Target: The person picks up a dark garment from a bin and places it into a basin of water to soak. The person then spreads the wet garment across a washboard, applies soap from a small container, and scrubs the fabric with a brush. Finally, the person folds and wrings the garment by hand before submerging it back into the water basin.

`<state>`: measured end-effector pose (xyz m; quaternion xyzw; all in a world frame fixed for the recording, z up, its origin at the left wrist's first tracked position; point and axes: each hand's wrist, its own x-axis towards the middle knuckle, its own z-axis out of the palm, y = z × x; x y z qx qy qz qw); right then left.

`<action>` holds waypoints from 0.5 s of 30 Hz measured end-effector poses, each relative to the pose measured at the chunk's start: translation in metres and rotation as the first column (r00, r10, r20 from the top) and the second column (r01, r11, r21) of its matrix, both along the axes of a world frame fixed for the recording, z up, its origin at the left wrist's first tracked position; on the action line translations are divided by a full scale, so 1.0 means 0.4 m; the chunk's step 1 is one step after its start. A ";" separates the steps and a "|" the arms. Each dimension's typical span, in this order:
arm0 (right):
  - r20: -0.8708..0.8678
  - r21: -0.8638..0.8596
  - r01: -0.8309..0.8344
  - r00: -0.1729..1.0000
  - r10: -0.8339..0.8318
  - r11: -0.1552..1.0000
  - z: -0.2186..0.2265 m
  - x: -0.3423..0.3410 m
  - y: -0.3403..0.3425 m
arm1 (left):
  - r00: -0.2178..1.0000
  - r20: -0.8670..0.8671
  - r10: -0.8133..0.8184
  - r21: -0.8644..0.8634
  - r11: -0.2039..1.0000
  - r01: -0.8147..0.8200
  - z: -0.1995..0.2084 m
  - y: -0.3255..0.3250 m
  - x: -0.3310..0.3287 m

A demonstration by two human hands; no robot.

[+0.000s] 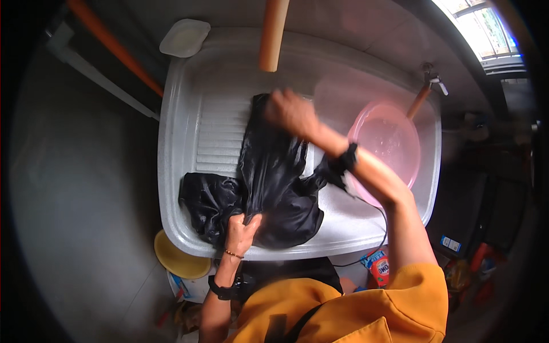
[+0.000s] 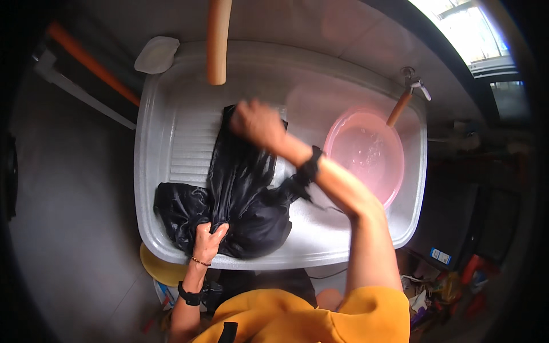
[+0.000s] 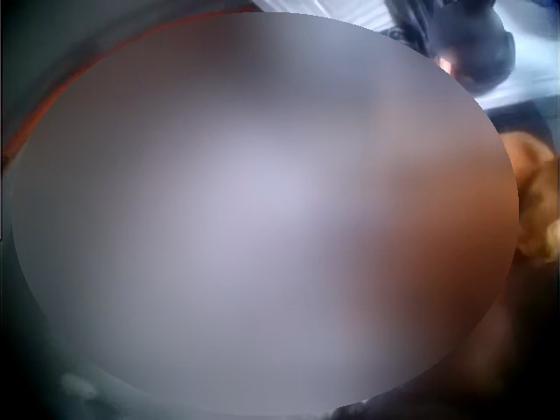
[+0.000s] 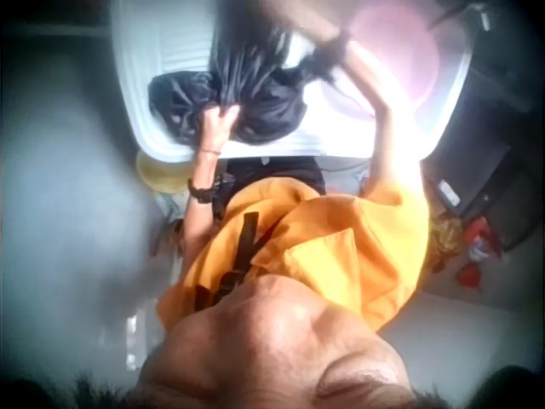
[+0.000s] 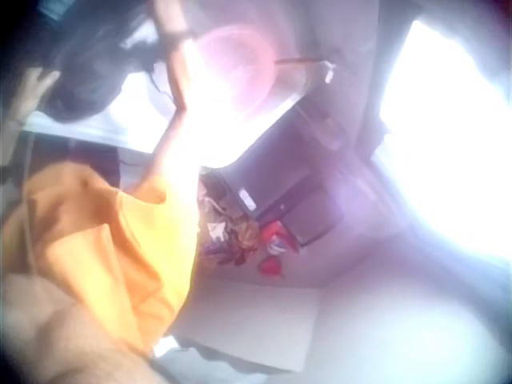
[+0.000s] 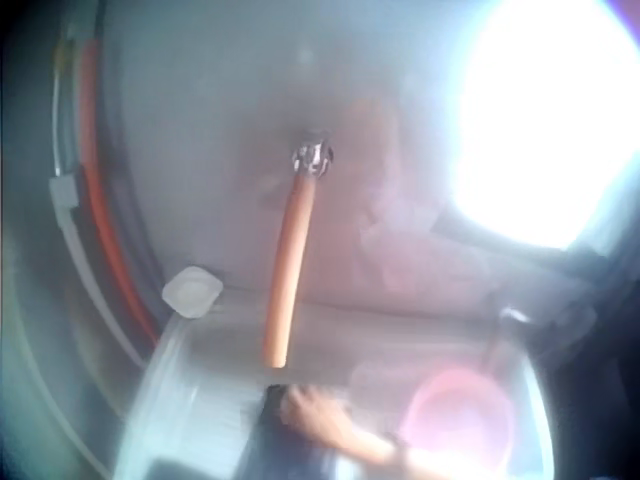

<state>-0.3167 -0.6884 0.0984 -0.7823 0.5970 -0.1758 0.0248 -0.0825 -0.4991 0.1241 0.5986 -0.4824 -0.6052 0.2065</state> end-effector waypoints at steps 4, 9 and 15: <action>0.098 0.082 -0.369 0.928 0.361 0.926 0.017 0.044 0.223 | 0.999 -0.029 0.038 0.014 0.999 -0.038 0.030 -0.010 -0.011; -0.001 0.201 0.186 0.982 -0.189 0.962 -0.020 -0.100 -0.019 | 1.000 0.021 0.003 -0.025 1.000 -0.003 0.027 -0.015 -0.024; -0.083 -0.096 0.035 0.996 -0.043 0.995 0.077 -0.117 -0.088 | 0.996 -0.050 0.069 -0.008 0.998 -0.069 0.008 -0.007 -0.011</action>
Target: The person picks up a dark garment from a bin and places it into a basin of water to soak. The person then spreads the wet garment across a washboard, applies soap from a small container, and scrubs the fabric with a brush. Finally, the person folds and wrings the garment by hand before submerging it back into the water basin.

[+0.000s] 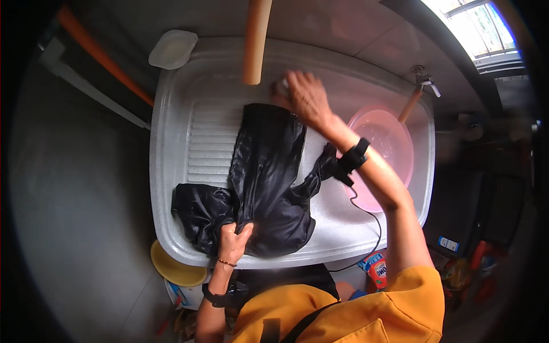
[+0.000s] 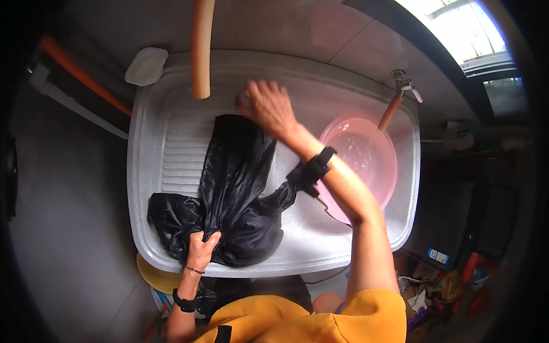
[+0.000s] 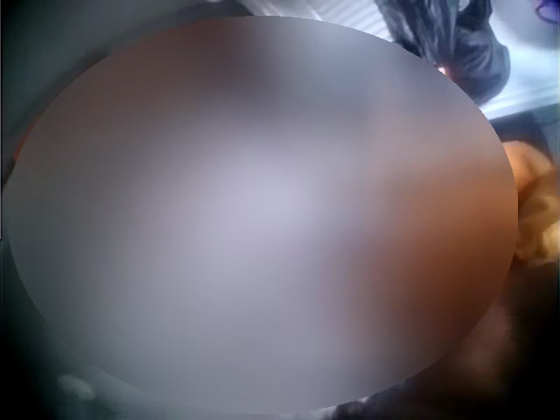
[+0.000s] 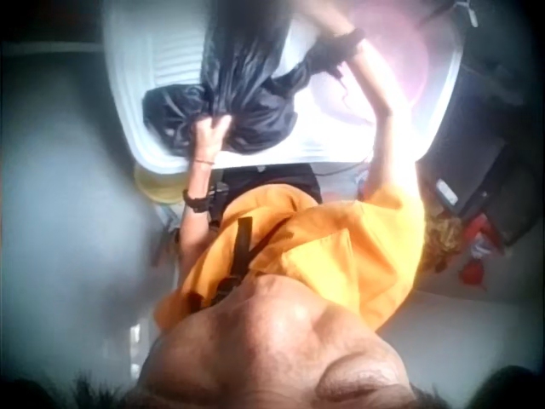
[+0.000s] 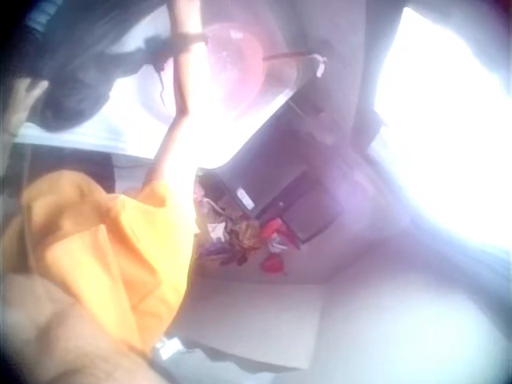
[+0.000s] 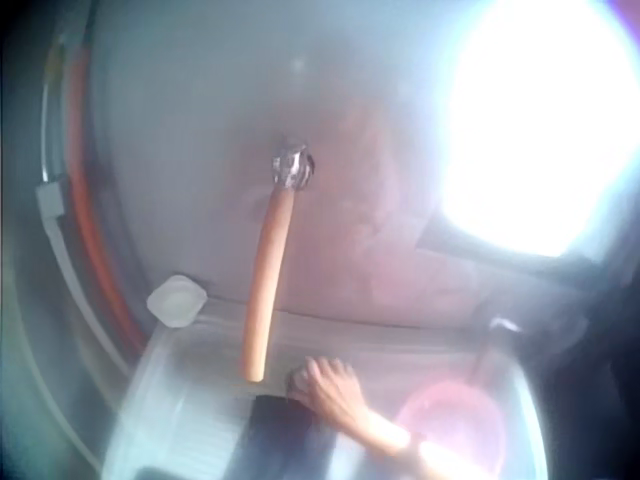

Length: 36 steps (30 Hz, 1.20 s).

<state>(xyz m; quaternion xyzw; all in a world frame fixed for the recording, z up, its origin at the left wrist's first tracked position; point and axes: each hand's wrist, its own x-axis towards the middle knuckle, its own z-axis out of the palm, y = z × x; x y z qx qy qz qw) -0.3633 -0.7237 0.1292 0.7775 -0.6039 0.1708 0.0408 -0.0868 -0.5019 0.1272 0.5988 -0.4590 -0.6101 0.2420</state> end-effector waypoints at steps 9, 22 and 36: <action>-0.287 -0.446 -0.026 0.951 -0.115 0.895 -0.002 -0.169 -0.208 | 0.998 0.029 -0.054 0.078 0.996 0.052 0.020 -0.015 -0.009; 0.472 0.562 0.220 0.706 -0.528 0.797 -0.114 -0.061 0.412 | 1.000 -0.013 -0.008 0.070 0.998 0.008 -0.007 -0.005 0.004; 0.727 0.638 -0.119 -0.234 -0.646 0.761 0.045 0.025 0.509 | 1.000 -0.005 0.017 0.052 0.998 -0.017 -0.013 -0.004 0.007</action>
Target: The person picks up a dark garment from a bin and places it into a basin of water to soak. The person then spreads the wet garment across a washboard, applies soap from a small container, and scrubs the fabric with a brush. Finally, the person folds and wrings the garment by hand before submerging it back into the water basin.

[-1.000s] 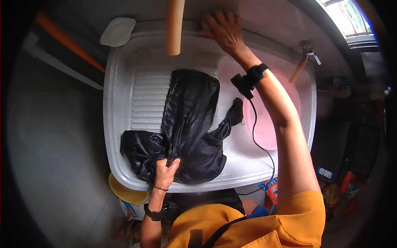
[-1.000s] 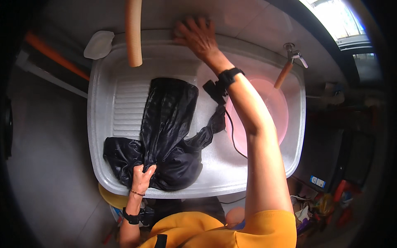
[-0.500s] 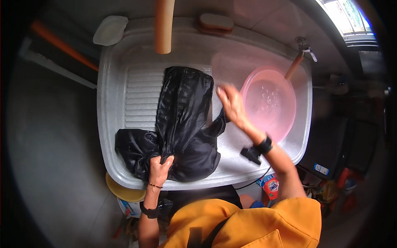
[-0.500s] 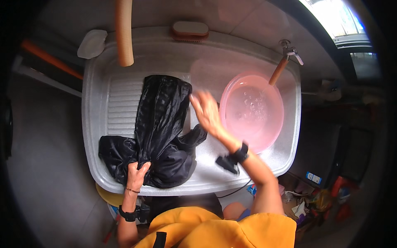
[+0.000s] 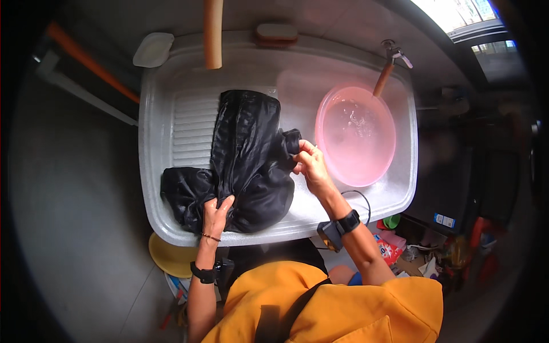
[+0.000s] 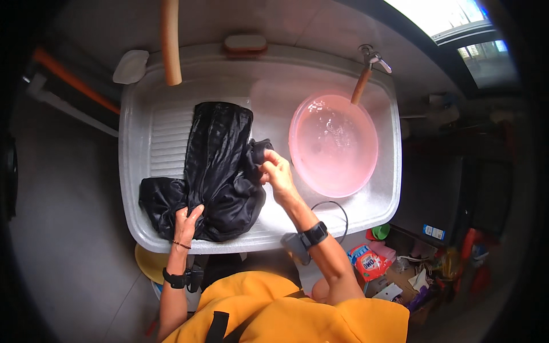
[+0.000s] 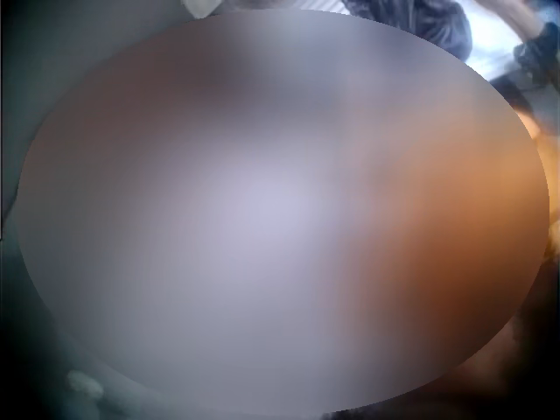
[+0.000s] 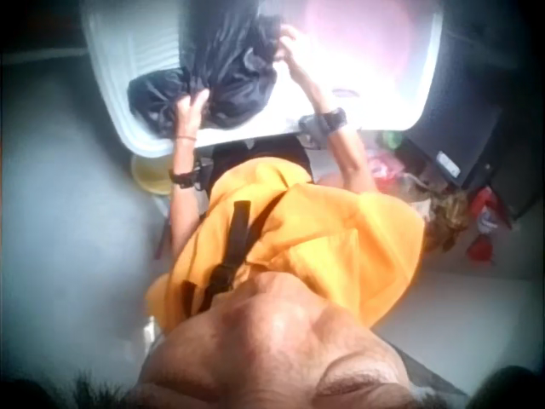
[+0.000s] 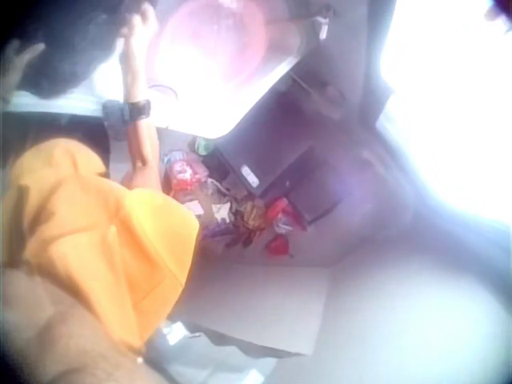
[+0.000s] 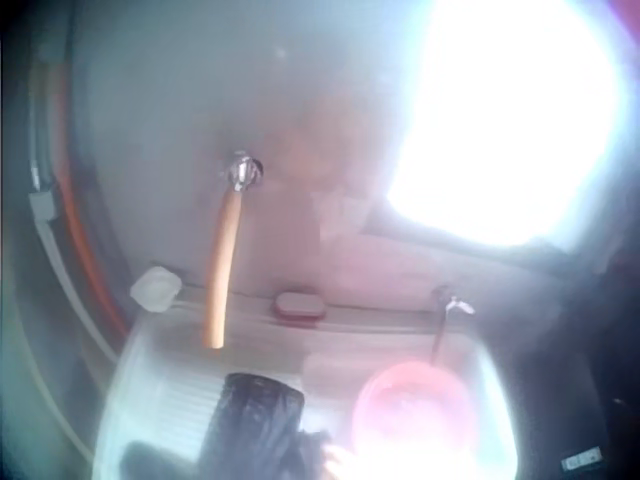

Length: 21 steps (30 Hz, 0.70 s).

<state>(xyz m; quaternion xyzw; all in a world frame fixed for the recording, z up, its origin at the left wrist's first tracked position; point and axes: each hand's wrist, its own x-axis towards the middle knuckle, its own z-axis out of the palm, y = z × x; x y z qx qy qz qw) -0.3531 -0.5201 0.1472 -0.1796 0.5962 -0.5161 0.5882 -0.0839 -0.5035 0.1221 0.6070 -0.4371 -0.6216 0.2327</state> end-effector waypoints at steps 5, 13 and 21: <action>-0.122 -0.247 -0.214 0.974 0.188 0.945 0.102 0.091 -0.034 | 0.997 0.055 -0.053 -0.379 0.923 0.070 0.110 -0.019 -0.032; -0.894 0.134 -0.468 0.323 0.311 0.873 0.015 0.035 -0.256 | 0.805 0.593 -0.005 -0.507 0.774 0.379 0.125 -0.082 -0.101; -0.833 0.344 -0.773 0.011 0.553 0.534 -0.062 0.159 -0.250 | 0.500 0.851 -0.159 -0.189 0.797 0.574 0.008 -0.053 -0.203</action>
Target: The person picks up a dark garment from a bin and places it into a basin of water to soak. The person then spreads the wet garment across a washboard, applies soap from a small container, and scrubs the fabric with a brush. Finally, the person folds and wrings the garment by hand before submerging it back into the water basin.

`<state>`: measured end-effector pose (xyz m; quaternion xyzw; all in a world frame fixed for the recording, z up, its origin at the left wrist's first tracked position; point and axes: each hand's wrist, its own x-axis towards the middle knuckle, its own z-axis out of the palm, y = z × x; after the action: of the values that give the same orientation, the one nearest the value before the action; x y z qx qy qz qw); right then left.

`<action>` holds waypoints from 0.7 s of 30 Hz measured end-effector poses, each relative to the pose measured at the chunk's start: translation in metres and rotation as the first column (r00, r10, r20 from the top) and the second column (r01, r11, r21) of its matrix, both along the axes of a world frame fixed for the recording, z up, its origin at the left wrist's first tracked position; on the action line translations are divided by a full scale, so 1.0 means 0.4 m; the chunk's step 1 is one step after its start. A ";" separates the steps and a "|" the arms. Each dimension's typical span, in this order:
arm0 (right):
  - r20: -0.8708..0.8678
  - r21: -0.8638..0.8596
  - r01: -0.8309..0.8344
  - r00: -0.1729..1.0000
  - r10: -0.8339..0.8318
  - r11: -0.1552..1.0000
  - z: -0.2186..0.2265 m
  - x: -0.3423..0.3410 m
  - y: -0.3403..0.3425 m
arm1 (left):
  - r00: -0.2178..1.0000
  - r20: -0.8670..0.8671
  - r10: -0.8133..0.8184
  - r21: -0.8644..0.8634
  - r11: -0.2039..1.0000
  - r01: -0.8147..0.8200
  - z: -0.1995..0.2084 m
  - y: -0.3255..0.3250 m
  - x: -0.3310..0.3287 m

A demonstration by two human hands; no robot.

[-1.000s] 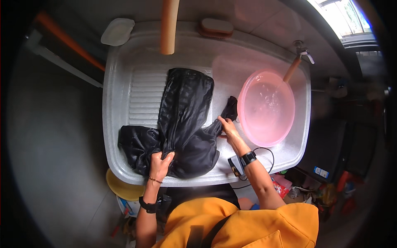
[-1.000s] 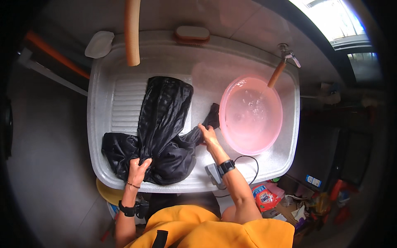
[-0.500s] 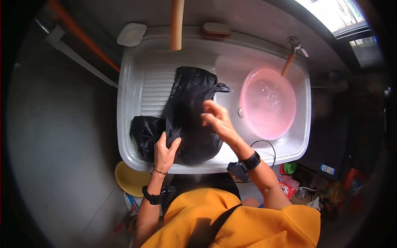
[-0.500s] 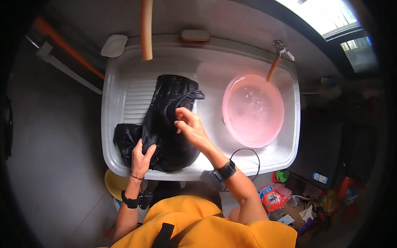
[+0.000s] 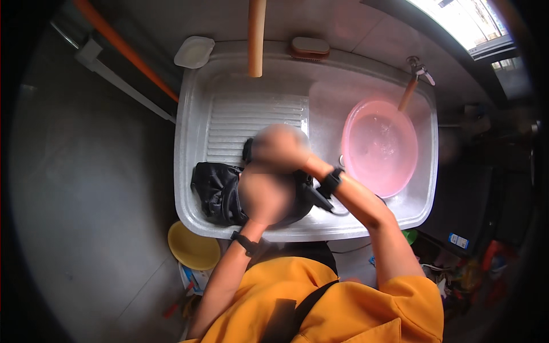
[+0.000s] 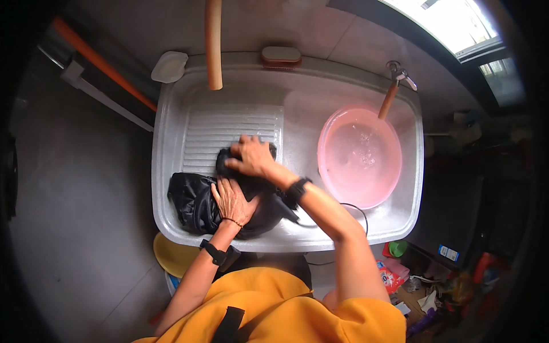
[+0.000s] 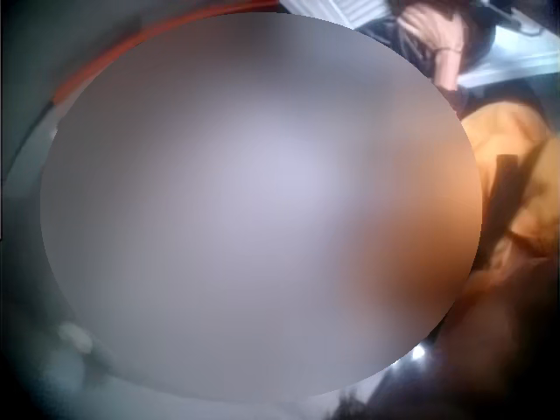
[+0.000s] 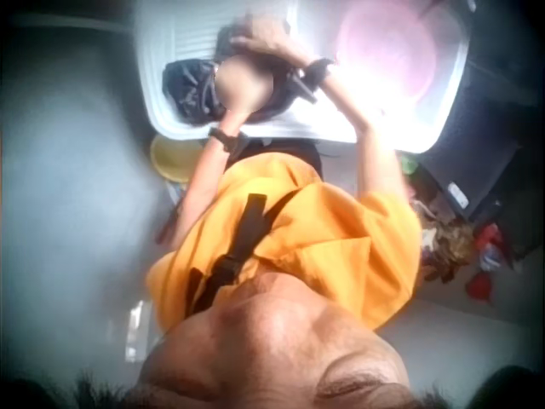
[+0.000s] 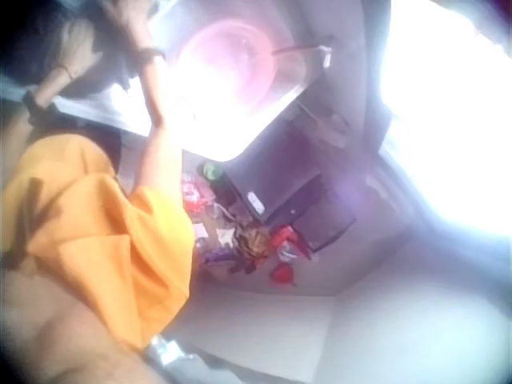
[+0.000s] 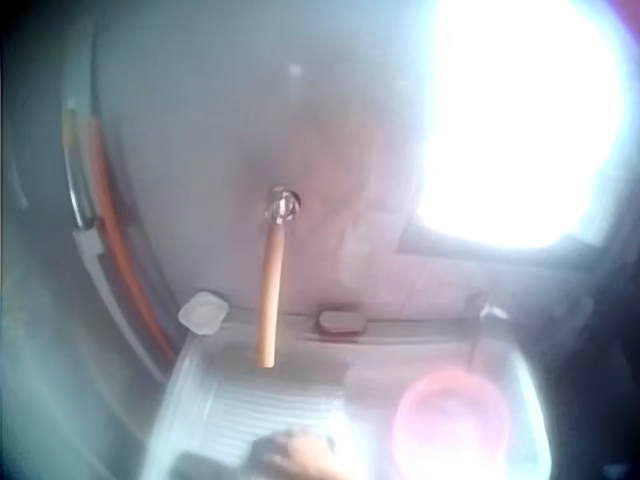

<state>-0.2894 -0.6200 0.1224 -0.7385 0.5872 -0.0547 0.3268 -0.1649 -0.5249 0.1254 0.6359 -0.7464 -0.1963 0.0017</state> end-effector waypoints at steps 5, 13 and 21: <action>0.128 -0.317 -0.046 0.988 0.091 0.947 0.093 -0.025 0.277 | 0.996 0.054 -0.070 -0.134 0.988 0.077 -0.052 0.026 0.005; 0.025 -0.173 0.039 0.999 -0.035 0.984 0.008 0.026 0.169 | 0.992 -0.075 -0.099 -0.019 0.995 0.098 -0.069 -0.023 -0.003; -0.005 0.023 0.203 0.979 -0.203 0.979 -0.008 0.049 0.081 | 0.980 0.066 -0.189 -0.004 0.982 0.190 -0.114 -0.033 -0.001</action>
<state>-0.2698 -0.5876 0.1193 -0.6710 0.6605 -0.0801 0.3272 -0.1652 -0.5381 0.0798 0.5679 -0.8043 -0.1706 -0.0381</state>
